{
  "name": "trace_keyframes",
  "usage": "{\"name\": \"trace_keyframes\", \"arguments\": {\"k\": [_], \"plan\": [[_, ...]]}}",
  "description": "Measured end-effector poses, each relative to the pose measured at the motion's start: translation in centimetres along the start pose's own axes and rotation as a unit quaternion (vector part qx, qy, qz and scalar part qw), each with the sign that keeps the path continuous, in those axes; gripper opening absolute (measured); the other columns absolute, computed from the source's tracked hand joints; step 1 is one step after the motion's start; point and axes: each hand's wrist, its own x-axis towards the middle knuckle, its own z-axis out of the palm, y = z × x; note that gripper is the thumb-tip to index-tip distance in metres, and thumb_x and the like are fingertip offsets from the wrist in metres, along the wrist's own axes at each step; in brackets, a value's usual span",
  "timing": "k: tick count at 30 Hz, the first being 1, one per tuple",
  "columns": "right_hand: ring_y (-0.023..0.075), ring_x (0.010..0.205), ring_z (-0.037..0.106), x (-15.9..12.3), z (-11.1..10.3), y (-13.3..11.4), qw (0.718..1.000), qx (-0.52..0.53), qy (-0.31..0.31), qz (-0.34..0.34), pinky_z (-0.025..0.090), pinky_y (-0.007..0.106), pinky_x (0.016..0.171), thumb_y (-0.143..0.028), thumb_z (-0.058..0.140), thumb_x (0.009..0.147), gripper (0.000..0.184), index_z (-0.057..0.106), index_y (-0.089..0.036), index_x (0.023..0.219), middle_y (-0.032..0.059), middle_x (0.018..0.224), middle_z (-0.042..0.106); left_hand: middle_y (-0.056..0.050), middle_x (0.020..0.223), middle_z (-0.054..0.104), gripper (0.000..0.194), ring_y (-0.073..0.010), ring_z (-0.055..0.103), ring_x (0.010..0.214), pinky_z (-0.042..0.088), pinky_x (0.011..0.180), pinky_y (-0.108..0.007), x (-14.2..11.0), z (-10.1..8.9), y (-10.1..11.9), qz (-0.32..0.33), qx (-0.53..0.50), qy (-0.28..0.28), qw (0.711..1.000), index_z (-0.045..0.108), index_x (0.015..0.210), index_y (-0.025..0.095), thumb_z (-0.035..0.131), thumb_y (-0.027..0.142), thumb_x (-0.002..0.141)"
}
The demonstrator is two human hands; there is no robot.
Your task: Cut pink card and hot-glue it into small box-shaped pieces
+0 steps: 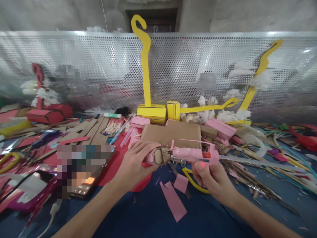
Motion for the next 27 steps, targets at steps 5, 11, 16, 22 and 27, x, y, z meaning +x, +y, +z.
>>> {"name": "trace_keyframes", "arguments": {"k": [5, 11, 16, 22, 27], "plan": [[0.0091, 0.048, 0.029, -0.11, -0.05, 0.15, 1.000, -0.023, -0.015, -0.007, 0.022, 0.027, 0.047, -0.059, 0.037, 0.104, 0.061, 0.039, -0.021, 0.057, -0.0043, 0.051, 0.035, -0.005, 0.122, 0.070, 0.044, -0.0254, 0.064, 0.112, 0.051, 0.097, -0.045, 0.02, -0.02, -0.34, -0.015, 0.005, 0.004, 1.000, 0.059, 0.128, 0.029, 0.077, 0.029, 0.088], [0.0093, 0.049, 0.030, -0.21, -0.15, 0.36, 0.999, -0.041, -0.012, -0.001, 0.022, 0.028, 0.048, -0.060, 0.038, 0.104, 0.060, 0.040, -0.021, 0.058, -0.0045, 0.052, 0.035, -0.005, 0.127, 0.070, 0.047, -0.0268, 0.063, 0.117, 0.051, 0.100, -0.049, 0.05, -0.17, -0.51, -0.043, -0.015, 0.010, 0.999, 0.059, 0.130, 0.031, 0.078, 0.031, 0.087], [0.0097, 0.049, 0.029, -0.15, -0.11, 0.33, 0.999, -0.037, -0.019, 0.000, 0.021, 0.028, 0.048, -0.060, 0.038, 0.104, 0.060, 0.041, -0.021, 0.058, -0.0044, 0.052, 0.034, -0.007, 0.127, 0.070, 0.047, -0.0280, 0.064, 0.118, 0.052, 0.100, -0.052, -0.05, -0.19, -0.51, -0.074, -0.029, 0.019, 0.997, 0.059, 0.130, 0.031, 0.078, 0.037, 0.087], [0.0098, 0.049, 0.030, -0.31, -0.01, 0.76, 1.000, -0.021, -0.012, 0.005, 0.022, 0.028, 0.048, -0.059, 0.040, 0.103, 0.058, 0.041, -0.021, 0.060, -0.0045, 0.053, 0.034, -0.006, 0.125, 0.070, 0.046, -0.0279, 0.065, 0.116, 0.054, 0.099, -0.050, -0.03, -0.14, -0.44, -0.079, -0.027, 0.028, 0.996, 0.060, 0.127, 0.029, 0.079, 0.038, 0.086], [0.0096, 0.049, 0.030, -0.33, 0.05, 0.62, 1.000, -0.004, -0.001, 0.003, 0.022, 0.028, 0.048, -0.059, 0.041, 0.103, 0.057, 0.040, -0.021, 0.060, -0.0044, 0.053, 0.035, -0.007, 0.128, 0.070, 0.046, -0.0279, 0.064, 0.120, 0.052, 0.101, -0.049, -0.02, -0.20, -0.44, -0.068, -0.032, 0.008, 0.997, 0.059, 0.129, 0.029, 0.078, 0.035, 0.087]]}}
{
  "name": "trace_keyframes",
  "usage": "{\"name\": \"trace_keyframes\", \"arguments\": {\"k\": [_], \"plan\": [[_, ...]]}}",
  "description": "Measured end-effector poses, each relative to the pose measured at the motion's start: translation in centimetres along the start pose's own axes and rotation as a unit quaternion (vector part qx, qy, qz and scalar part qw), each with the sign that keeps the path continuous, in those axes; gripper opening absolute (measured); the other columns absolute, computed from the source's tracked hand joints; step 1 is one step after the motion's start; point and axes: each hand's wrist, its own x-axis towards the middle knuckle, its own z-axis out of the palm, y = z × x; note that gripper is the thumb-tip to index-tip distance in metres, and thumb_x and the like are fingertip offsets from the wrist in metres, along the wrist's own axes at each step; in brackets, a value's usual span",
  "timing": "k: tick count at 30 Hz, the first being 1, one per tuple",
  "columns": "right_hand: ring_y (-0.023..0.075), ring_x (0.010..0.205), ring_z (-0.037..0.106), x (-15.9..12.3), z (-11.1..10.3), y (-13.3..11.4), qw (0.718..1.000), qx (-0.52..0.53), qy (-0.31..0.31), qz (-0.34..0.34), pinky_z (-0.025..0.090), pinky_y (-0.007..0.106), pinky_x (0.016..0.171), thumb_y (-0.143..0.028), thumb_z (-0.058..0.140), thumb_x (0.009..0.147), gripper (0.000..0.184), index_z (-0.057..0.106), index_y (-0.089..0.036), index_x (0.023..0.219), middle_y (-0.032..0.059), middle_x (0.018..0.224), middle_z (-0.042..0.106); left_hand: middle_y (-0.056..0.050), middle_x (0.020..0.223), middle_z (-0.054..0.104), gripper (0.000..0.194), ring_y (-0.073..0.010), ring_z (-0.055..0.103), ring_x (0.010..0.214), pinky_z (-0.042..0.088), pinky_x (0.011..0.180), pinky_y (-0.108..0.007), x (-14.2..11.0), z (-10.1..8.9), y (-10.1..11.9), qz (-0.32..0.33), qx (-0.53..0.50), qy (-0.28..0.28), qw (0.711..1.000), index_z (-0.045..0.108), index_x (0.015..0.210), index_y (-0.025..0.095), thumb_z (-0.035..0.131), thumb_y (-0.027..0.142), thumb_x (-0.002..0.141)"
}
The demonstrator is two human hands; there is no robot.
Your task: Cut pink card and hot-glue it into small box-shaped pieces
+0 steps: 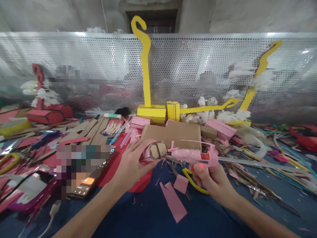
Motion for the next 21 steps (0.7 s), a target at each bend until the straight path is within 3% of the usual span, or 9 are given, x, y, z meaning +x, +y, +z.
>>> {"name": "trace_keyframes", "arguments": {"k": [10, 21], "plan": [[0.0094, 0.046, 0.033, 0.42, 0.22, -0.80, 0.999, -0.015, 0.036, -0.021, 0.026, 0.025, 0.044, -0.059, 0.038, 0.104, 0.060, 0.042, -0.021, 0.058, -0.0031, 0.050, 0.039, -0.004, 0.122, 0.070, 0.045, -0.0247, 0.064, 0.114, 0.050, 0.098, -0.045, -0.01, 0.15, 0.42, 0.057, 0.020, -0.017, 0.998, 0.058, 0.127, 0.029, 0.078, 0.028, 0.087], [0.0090, 0.045, 0.033, 0.30, 0.14, -0.34, 1.000, -0.007, 0.026, 0.000, 0.026, 0.025, 0.045, -0.060, 0.040, 0.103, 0.060, 0.042, -0.020, 0.057, -0.0030, 0.050, 0.040, -0.005, 0.123, 0.070, 0.047, -0.0248, 0.064, 0.114, 0.049, 0.102, -0.048, -0.04, 0.16, 0.37, 0.057, 0.016, -0.020, 0.998, 0.059, 0.127, 0.029, 0.077, 0.020, 0.085]]}}
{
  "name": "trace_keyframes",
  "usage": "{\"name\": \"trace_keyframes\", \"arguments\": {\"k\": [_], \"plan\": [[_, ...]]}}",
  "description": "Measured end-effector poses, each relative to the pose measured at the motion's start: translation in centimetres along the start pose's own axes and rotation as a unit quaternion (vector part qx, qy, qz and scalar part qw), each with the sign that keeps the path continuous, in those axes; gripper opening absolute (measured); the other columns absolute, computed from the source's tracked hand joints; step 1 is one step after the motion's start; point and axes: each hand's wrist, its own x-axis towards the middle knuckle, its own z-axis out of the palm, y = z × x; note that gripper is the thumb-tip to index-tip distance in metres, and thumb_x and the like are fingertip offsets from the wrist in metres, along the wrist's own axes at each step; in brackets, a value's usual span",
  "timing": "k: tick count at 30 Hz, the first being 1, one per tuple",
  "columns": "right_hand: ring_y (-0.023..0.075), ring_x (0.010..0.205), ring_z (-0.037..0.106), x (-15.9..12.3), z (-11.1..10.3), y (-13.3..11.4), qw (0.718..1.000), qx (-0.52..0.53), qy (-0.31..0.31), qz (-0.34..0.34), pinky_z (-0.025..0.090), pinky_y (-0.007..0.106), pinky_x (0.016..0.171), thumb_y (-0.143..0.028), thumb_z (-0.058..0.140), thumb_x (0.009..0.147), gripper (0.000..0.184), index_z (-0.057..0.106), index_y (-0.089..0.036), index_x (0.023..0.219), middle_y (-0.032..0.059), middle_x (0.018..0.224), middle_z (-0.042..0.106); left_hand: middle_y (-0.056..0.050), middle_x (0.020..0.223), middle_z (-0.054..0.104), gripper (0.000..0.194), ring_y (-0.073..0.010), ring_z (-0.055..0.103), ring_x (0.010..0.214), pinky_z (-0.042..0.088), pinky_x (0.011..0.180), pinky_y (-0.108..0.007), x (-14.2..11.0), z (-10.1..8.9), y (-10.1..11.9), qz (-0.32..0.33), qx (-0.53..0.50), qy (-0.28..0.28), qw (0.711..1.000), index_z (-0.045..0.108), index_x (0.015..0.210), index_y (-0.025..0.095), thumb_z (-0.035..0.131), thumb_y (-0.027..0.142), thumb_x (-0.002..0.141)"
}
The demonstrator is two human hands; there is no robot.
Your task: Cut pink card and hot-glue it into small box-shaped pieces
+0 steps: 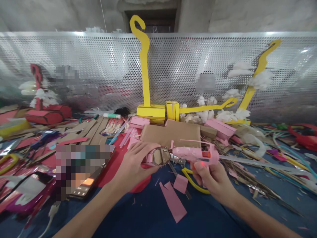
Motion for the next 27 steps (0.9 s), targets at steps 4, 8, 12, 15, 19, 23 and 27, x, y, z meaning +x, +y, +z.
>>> {"name": "trace_keyframes", "arguments": {"k": [4, 8, 12, 15, 19, 23, 27], "plan": [[0.0093, 0.046, 0.033, 0.04, -0.14, 0.01, 1.000, 0.006, -0.013, 0.001, 0.025, 0.026, 0.046, -0.060, 0.039, 0.103, 0.061, 0.042, -0.020, 0.056, -0.0031, 0.049, 0.039, -0.005, 0.121, 0.071, 0.044, -0.0242, 0.065, 0.113, 0.051, 0.100, -0.046, -0.06, -0.01, -0.14, 0.001, 0.007, 0.008, 1.000, 0.060, 0.126, 0.028, 0.077, 0.025, 0.086], [0.0092, 0.046, 0.032, -0.02, -0.26, 0.04, 1.000, 0.006, -0.019, 0.001, 0.024, 0.026, 0.046, -0.057, 0.039, 0.104, 0.060, 0.042, -0.020, 0.057, -0.0032, 0.050, 0.039, -0.005, 0.121, 0.072, 0.043, -0.0251, 0.066, 0.112, 0.053, 0.096, -0.045, 0.06, -0.14, -0.06, -0.011, 0.008, 0.013, 1.000, 0.061, 0.126, 0.029, 0.078, 0.033, 0.087], [0.0097, 0.047, 0.033, -0.15, -0.36, 0.34, 1.000, 0.003, -0.020, 0.000, 0.024, 0.027, 0.047, -0.056, 0.040, 0.104, 0.058, 0.042, -0.021, 0.059, -0.0033, 0.050, 0.039, -0.005, 0.126, 0.071, 0.045, -0.0262, 0.065, 0.117, 0.053, 0.100, -0.047, 0.15, -0.28, -0.12, -0.040, -0.011, 0.016, 0.999, 0.060, 0.128, 0.030, 0.078, 0.033, 0.087], [0.0103, 0.048, 0.034, -0.20, -0.35, 0.54, 1.000, 0.000, -0.023, -0.001, 0.025, 0.028, 0.049, -0.056, 0.041, 0.104, 0.057, 0.042, -0.021, 0.059, -0.0034, 0.051, 0.039, -0.006, 0.126, 0.071, 0.044, -0.0270, 0.066, 0.117, 0.053, 0.102, -0.049, 0.13, -0.29, -0.28, -0.057, -0.021, 0.025, 0.998, 0.060, 0.127, 0.029, 0.078, 0.035, 0.087], [0.0101, 0.048, 0.032, -0.18, -0.28, 0.60, 1.000, -0.009, -0.024, 0.002, 0.024, 0.028, 0.048, -0.057, 0.041, 0.104, 0.058, 0.041, -0.021, 0.058, -0.0036, 0.050, 0.038, -0.007, 0.123, 0.072, 0.046, -0.0277, 0.067, 0.115, 0.054, 0.101, -0.051, 0.10, -0.22, -0.33, -0.073, -0.024, 0.037, 0.996, 0.061, 0.125, 0.028, 0.081, 0.036, 0.084], [0.0098, 0.048, 0.032, -0.25, -0.26, 0.67, 1.000, -0.013, -0.026, 0.002, 0.023, 0.028, 0.048, -0.057, 0.040, 0.104, 0.058, 0.041, -0.021, 0.058, -0.0035, 0.050, 0.038, -0.007, 0.123, 0.072, 0.045, -0.0276, 0.067, 0.114, 0.054, 0.101, -0.051, 0.13, -0.21, -0.22, -0.072, -0.030, 0.037, 0.996, 0.061, 0.125, 0.028, 0.080, 0.037, 0.086], [0.0096, 0.048, 0.031, -0.33, -0.26, 0.62, 1.000, -0.011, -0.020, 0.009, 0.022, 0.028, 0.048, -0.058, 0.040, 0.103, 0.059, 0.040, -0.021, 0.058, -0.0038, 0.051, 0.037, -0.007, 0.122, 0.072, 0.044, -0.0279, 0.068, 0.114, 0.055, 0.101, -0.052, 0.18, -0.30, -0.23, -0.073, -0.029, 0.036, 0.996, 0.060, 0.124, 0.028, 0.080, 0.037, 0.085]]}}
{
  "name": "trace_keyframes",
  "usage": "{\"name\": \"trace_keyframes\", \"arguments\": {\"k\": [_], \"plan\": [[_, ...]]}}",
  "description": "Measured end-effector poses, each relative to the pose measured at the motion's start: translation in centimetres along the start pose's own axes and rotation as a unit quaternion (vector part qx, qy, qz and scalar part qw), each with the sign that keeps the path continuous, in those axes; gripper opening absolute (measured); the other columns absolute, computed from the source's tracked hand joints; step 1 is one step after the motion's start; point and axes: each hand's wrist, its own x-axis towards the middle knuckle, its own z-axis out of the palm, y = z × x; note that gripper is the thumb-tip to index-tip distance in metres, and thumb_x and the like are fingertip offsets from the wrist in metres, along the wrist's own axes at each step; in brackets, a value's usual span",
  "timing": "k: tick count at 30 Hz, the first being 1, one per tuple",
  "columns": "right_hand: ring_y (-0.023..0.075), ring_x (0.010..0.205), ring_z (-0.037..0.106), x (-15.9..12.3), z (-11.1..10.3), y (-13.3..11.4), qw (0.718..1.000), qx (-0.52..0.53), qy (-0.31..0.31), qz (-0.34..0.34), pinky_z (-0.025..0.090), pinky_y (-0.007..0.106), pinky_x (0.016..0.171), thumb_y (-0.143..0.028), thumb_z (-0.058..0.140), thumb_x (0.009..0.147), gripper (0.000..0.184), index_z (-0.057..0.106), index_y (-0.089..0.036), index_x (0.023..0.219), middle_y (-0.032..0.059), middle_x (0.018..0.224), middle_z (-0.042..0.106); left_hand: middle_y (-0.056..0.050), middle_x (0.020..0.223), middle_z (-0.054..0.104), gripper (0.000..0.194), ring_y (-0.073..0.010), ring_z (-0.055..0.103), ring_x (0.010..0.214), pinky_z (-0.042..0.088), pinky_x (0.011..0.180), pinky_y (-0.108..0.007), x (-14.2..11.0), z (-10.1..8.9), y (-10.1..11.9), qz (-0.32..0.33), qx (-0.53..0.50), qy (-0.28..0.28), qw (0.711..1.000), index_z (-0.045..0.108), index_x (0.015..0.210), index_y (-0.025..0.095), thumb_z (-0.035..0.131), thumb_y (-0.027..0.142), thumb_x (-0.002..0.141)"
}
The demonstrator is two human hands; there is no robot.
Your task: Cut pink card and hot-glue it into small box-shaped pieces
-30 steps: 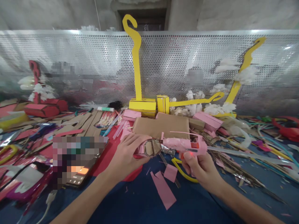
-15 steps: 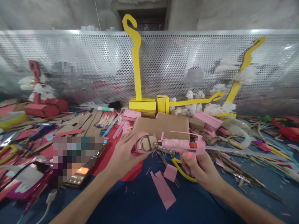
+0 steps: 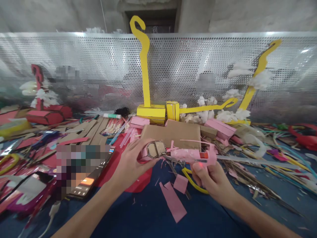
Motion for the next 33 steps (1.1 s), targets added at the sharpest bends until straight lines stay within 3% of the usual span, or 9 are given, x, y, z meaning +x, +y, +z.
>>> {"name": "trace_keyframes", "arguments": {"k": [20, 33], "plan": [[0.0085, 0.044, 0.032, 0.21, 0.05, -0.46, 1.000, -0.014, 0.023, 0.015, 0.023, 0.026, 0.045, -0.063, 0.040, 0.101, 0.065, 0.041, -0.020, 0.051, -0.0026, 0.045, 0.038, -0.002, 0.121, 0.071, 0.042, -0.0224, 0.065, 0.112, 0.051, 0.097, -0.042, -0.16, 0.23, 0.04, 0.063, 0.024, -0.026, 0.997, 0.058, 0.126, 0.031, 0.077, 0.031, 0.088], [0.0096, 0.043, 0.034, 0.31, 0.06, -0.24, 0.996, -0.044, 0.061, 0.040, 0.025, 0.027, 0.045, -0.070, 0.040, 0.097, 0.070, 0.042, -0.021, 0.047, -0.0014, 0.044, 0.037, -0.003, 0.121, 0.071, 0.045, -0.0224, 0.065, 0.112, 0.049, 0.100, -0.043, -0.08, 0.19, 0.12, 0.080, 0.021, -0.034, 0.996, 0.058, 0.126, 0.029, 0.078, 0.027, 0.086]]}}
